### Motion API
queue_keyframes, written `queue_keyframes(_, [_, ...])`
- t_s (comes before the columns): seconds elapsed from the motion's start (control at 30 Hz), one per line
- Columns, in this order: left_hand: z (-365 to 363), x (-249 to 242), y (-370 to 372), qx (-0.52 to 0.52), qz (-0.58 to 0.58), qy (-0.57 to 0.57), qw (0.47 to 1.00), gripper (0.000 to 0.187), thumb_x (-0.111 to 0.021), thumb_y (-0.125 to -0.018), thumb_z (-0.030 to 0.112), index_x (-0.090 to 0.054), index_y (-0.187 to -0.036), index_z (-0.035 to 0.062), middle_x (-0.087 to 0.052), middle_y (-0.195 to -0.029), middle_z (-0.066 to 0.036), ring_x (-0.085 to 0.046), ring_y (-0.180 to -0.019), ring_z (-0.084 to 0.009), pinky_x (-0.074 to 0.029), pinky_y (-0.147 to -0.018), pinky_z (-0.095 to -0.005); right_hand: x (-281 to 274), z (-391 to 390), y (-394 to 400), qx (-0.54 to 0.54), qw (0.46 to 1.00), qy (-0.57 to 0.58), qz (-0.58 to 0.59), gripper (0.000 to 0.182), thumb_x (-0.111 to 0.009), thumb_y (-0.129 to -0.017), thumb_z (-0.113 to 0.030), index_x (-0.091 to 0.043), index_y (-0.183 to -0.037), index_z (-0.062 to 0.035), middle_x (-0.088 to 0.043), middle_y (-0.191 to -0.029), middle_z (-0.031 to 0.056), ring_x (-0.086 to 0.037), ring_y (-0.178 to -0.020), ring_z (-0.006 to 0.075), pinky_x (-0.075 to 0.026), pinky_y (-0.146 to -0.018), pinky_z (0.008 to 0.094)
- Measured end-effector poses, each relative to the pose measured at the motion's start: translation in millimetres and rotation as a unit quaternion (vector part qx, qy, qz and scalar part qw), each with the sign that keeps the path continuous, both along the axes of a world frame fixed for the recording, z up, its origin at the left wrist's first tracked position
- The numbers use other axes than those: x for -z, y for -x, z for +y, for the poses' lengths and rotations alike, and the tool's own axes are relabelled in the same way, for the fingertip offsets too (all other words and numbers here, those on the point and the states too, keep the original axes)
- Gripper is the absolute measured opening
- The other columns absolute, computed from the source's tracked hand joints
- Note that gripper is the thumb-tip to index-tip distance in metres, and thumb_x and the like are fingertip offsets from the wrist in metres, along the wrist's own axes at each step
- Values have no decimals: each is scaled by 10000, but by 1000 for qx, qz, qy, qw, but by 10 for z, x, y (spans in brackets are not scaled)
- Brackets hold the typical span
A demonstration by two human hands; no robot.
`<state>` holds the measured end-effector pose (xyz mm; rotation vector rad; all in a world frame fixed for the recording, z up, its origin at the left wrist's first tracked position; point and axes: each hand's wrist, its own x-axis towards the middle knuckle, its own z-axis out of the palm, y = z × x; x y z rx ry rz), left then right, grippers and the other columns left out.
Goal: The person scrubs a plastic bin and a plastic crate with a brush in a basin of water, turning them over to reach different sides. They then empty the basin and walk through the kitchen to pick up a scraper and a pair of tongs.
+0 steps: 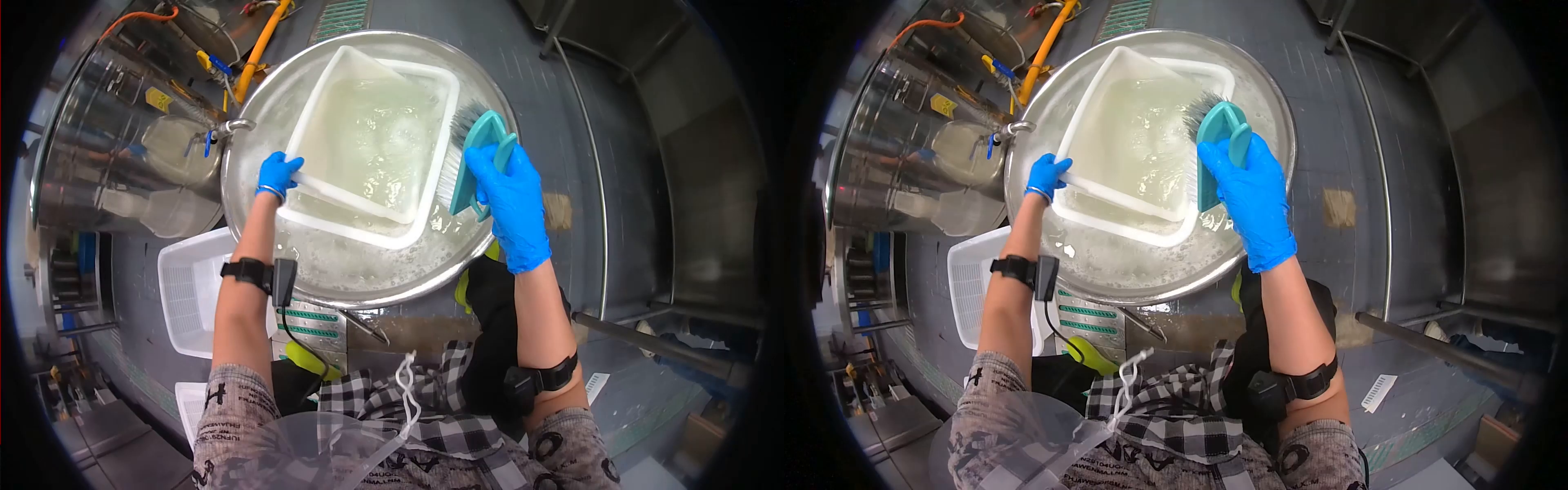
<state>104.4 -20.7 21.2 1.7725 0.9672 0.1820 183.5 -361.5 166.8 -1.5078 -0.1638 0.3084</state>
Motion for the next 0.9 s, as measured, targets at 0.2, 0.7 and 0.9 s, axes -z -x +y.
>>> queue_keyframes(0.2, [-701, 502, -17, -10, -36, -253, 967, 457, -616, -635, 302, -515, -923, -37, -541, -865, -214, -535, -787, -325, -429, -676, -360, 24, 99, 14, -7, 1000, 19, -14, 147, -590, -724, -125, -499, -800, -39, -463, -623, -16, -399, -500, 40, -329, -436, 179])
queue_keyframes(0.7, [-677, -60, -1109, 59, 108, -282, 951, 578, -613, -576, 453, -521, -889, -23, -533, -902, -227, -524, -841, -336, -432, -707, -368, -49, 39, 14, -7, 1000, 9, 2, 130, -589, -723, -125, -486, -759, -53, -463, -632, -15, -402, -509, 44, -333, -444, 180])
queue_keyframes(0.9, [-339, -89, -1339, 142, 159, -274, 938, 474, -598, -578, 291, -510, -926, -20, -542, -883, -216, -533, -809, -325, -430, -692, -356, -84, 18, -33, -38, 999, 16, 27, 311, -611, -712, -186, -502, -959, -32, -537, -791, 16, -488, -686, 74, -405, -559, 206])
